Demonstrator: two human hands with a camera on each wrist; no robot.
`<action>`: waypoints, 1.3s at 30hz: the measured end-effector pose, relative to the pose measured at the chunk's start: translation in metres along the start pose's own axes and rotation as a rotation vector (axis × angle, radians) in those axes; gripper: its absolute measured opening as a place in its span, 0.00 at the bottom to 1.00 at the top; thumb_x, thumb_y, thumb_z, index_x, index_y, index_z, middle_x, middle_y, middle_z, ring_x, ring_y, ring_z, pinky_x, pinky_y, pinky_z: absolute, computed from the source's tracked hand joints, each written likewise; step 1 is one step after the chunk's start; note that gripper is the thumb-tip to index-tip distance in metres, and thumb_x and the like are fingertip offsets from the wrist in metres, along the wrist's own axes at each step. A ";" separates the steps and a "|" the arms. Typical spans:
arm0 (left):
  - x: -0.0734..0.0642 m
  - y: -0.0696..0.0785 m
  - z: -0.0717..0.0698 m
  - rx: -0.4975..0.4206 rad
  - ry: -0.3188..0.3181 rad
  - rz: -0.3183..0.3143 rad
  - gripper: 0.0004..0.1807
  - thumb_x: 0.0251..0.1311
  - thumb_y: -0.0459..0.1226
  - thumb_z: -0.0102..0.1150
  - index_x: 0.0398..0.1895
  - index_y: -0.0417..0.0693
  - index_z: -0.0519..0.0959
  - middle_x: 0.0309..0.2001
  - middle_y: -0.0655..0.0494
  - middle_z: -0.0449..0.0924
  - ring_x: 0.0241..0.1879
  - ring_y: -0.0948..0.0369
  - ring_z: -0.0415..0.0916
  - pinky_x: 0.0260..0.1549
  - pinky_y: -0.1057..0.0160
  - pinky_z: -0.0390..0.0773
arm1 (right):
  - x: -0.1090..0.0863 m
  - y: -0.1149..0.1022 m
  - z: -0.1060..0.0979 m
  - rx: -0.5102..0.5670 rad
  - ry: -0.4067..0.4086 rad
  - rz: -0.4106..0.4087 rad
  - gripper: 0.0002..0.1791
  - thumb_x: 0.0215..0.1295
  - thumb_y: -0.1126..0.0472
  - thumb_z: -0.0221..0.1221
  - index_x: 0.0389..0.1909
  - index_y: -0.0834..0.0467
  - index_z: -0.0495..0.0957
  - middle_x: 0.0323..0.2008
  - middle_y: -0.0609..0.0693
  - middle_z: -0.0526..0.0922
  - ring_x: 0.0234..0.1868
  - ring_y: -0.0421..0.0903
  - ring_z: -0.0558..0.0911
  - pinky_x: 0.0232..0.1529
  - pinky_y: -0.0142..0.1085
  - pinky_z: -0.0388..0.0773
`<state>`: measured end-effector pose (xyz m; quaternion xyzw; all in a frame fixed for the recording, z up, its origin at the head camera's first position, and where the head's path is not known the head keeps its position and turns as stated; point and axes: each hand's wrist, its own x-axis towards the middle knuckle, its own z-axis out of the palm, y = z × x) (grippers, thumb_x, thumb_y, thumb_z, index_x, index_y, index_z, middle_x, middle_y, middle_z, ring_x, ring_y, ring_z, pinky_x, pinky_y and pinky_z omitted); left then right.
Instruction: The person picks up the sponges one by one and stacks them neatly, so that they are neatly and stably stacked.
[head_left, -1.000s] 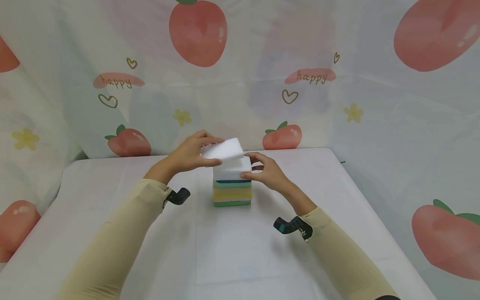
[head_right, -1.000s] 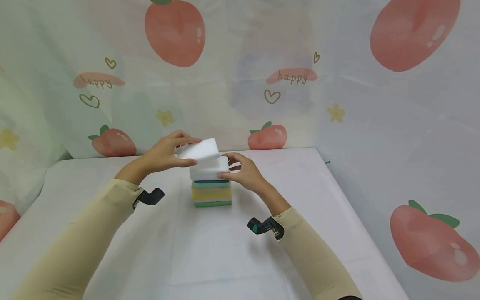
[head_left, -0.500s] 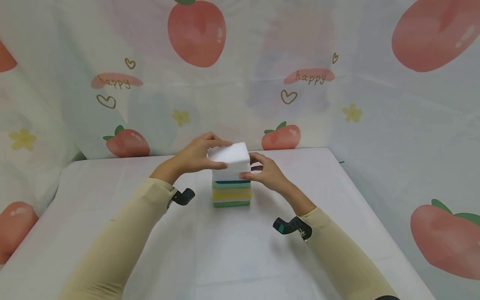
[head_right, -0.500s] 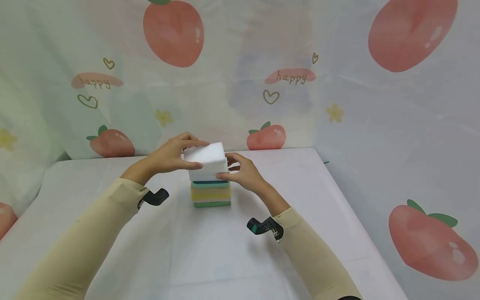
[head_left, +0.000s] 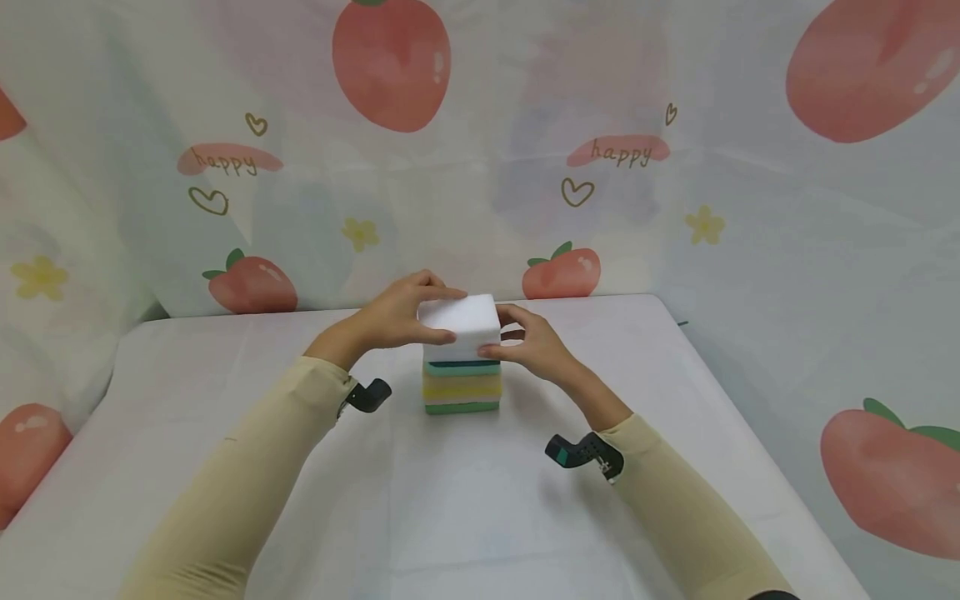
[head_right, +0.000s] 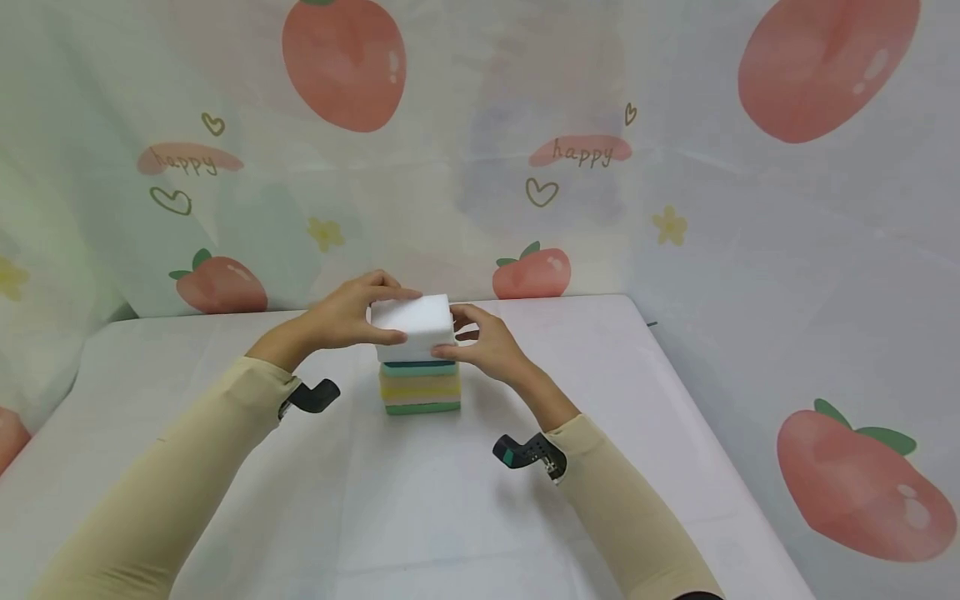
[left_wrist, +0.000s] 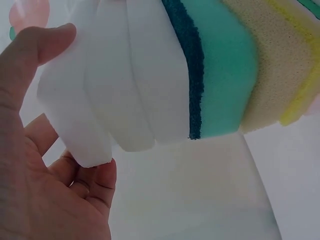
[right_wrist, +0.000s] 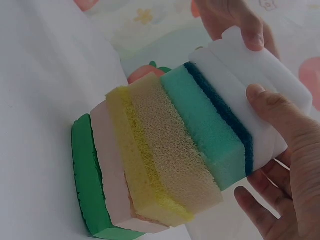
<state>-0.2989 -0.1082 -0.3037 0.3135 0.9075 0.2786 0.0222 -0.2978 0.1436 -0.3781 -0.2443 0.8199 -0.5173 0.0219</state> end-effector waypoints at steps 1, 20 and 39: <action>0.000 0.000 0.000 -0.001 -0.001 0.001 0.34 0.53 0.47 0.72 0.66 0.54 0.75 0.53 0.52 0.71 0.54 0.53 0.69 0.52 0.52 0.76 | 0.000 0.000 0.000 0.001 0.000 0.000 0.36 0.56 0.58 0.72 0.65 0.59 0.70 0.56 0.55 0.77 0.56 0.57 0.76 0.61 0.51 0.74; -0.001 -0.002 0.002 -0.025 -0.021 -0.012 0.34 0.54 0.47 0.70 0.66 0.54 0.75 0.55 0.52 0.70 0.55 0.53 0.69 0.53 0.52 0.76 | 0.003 -0.006 -0.007 -0.006 -0.053 -0.019 0.37 0.56 0.59 0.71 0.66 0.58 0.69 0.58 0.55 0.76 0.56 0.55 0.75 0.63 0.54 0.71; -0.009 -0.011 0.002 -0.068 0.028 0.000 0.37 0.54 0.50 0.71 0.68 0.52 0.72 0.56 0.52 0.71 0.54 0.55 0.69 0.54 0.51 0.74 | 0.003 -0.039 -0.023 -0.034 -0.059 -0.030 0.35 0.58 0.66 0.69 0.67 0.63 0.68 0.59 0.60 0.73 0.57 0.58 0.72 0.64 0.54 0.70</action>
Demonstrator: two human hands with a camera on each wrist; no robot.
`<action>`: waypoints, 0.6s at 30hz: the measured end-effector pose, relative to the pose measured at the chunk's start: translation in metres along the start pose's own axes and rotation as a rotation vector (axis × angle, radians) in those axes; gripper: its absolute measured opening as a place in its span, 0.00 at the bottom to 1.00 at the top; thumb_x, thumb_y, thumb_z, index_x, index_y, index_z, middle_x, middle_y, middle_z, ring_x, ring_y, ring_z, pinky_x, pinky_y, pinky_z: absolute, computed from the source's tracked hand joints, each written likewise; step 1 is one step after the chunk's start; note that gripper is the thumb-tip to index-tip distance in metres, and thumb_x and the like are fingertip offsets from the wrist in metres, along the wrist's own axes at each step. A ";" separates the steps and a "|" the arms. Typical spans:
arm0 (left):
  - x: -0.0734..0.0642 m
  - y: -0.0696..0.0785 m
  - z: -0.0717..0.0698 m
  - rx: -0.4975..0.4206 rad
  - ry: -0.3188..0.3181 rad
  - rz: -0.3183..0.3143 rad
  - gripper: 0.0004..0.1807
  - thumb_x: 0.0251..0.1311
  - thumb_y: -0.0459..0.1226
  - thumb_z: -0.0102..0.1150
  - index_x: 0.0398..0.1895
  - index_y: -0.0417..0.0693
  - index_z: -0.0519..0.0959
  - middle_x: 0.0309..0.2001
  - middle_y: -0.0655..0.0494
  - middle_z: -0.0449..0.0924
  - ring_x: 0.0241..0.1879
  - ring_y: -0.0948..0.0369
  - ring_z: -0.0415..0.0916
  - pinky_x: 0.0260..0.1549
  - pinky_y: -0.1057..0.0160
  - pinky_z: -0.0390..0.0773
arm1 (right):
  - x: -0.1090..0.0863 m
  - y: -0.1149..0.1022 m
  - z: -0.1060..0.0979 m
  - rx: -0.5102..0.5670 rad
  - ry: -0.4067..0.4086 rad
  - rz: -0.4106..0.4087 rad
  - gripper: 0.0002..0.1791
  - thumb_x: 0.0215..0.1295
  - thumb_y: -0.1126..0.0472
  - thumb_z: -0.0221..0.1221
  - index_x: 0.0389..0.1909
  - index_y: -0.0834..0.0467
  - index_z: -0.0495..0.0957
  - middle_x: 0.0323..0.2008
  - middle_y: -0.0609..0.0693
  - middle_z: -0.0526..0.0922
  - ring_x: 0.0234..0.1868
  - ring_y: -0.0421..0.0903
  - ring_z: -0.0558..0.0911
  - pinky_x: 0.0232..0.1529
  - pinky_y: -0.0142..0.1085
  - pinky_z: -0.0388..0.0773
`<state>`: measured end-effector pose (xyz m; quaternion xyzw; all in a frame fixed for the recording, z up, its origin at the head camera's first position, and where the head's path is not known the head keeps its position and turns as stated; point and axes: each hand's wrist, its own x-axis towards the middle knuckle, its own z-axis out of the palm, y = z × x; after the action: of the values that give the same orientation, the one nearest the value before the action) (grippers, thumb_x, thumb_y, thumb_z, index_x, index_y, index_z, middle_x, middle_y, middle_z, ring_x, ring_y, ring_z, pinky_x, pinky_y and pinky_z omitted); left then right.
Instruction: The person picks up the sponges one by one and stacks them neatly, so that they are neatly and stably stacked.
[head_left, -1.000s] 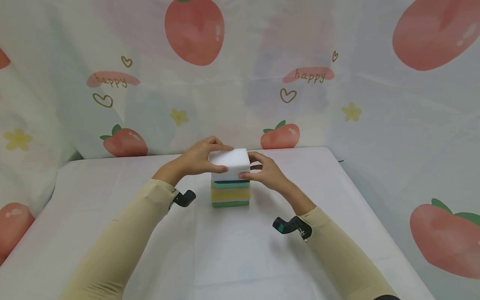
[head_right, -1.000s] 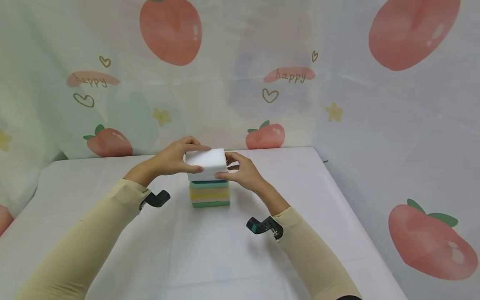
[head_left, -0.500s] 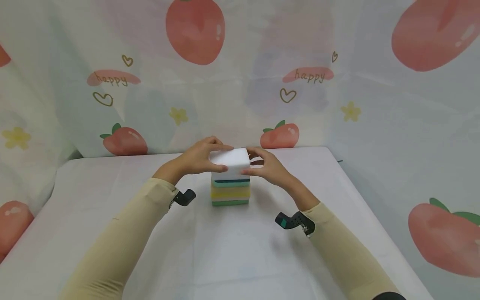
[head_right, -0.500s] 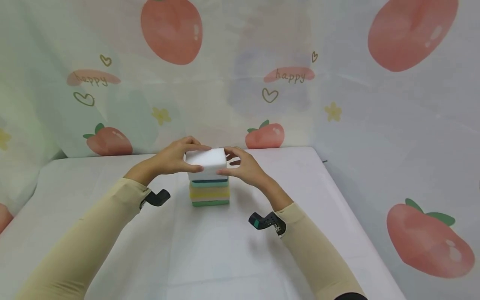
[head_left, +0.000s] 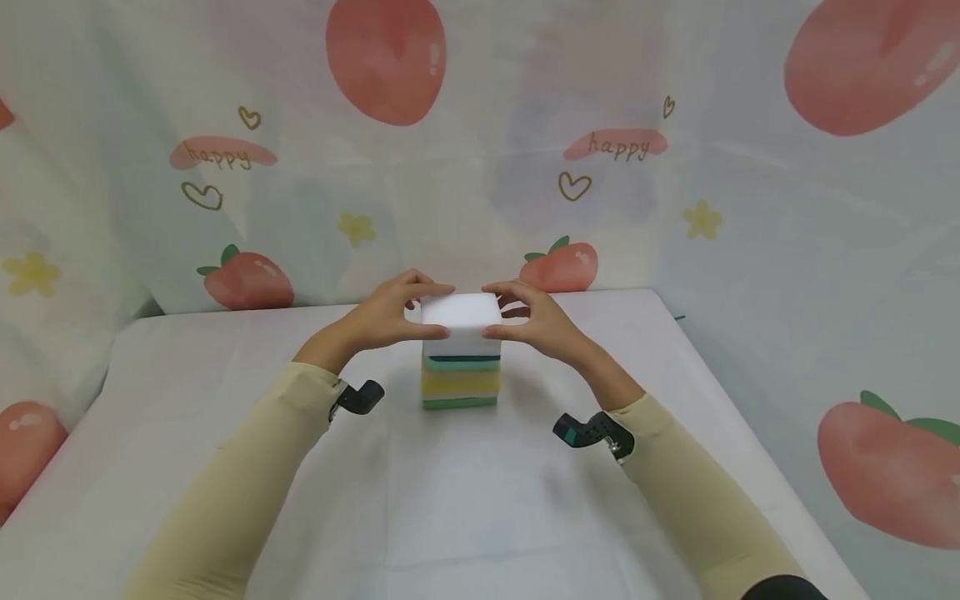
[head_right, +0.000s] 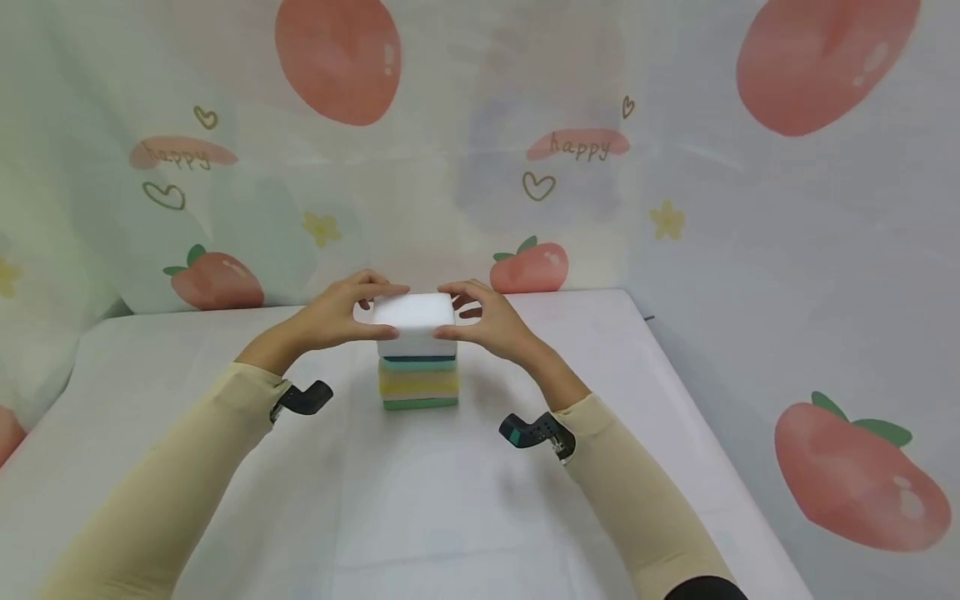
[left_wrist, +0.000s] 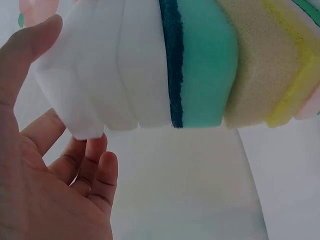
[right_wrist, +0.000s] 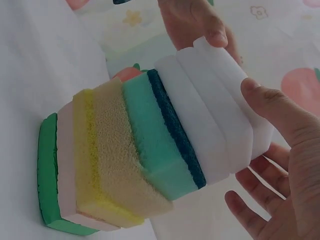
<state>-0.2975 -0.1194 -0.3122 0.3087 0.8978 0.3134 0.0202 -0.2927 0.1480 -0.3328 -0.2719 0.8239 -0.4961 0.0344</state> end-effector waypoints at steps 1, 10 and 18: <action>-0.002 -0.001 -0.001 -0.006 0.009 -0.002 0.37 0.54 0.49 0.71 0.68 0.53 0.72 0.56 0.52 0.71 0.53 0.54 0.69 0.54 0.50 0.74 | 0.000 0.002 0.000 -0.002 0.002 0.000 0.35 0.58 0.65 0.69 0.67 0.63 0.68 0.59 0.60 0.73 0.57 0.58 0.72 0.64 0.54 0.70; -0.019 -0.011 -0.005 -0.064 0.061 -0.026 0.34 0.55 0.48 0.71 0.67 0.56 0.74 0.57 0.55 0.71 0.53 0.55 0.70 0.54 0.53 0.73 | 0.001 0.015 -0.002 -0.006 0.020 -0.017 0.36 0.56 0.58 0.72 0.65 0.57 0.71 0.56 0.53 0.75 0.56 0.54 0.73 0.63 0.52 0.72; -0.023 -0.015 -0.002 -0.073 0.086 -0.043 0.33 0.56 0.47 0.70 0.66 0.54 0.74 0.56 0.56 0.73 0.50 0.55 0.70 0.51 0.55 0.72 | -0.001 0.014 -0.003 -0.007 0.021 -0.001 0.35 0.55 0.58 0.72 0.65 0.55 0.71 0.56 0.52 0.75 0.55 0.53 0.74 0.61 0.50 0.75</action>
<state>-0.2877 -0.1426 -0.3222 0.2747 0.8922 0.3586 -0.0002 -0.2985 0.1558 -0.3439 -0.2673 0.8258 -0.4959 0.0246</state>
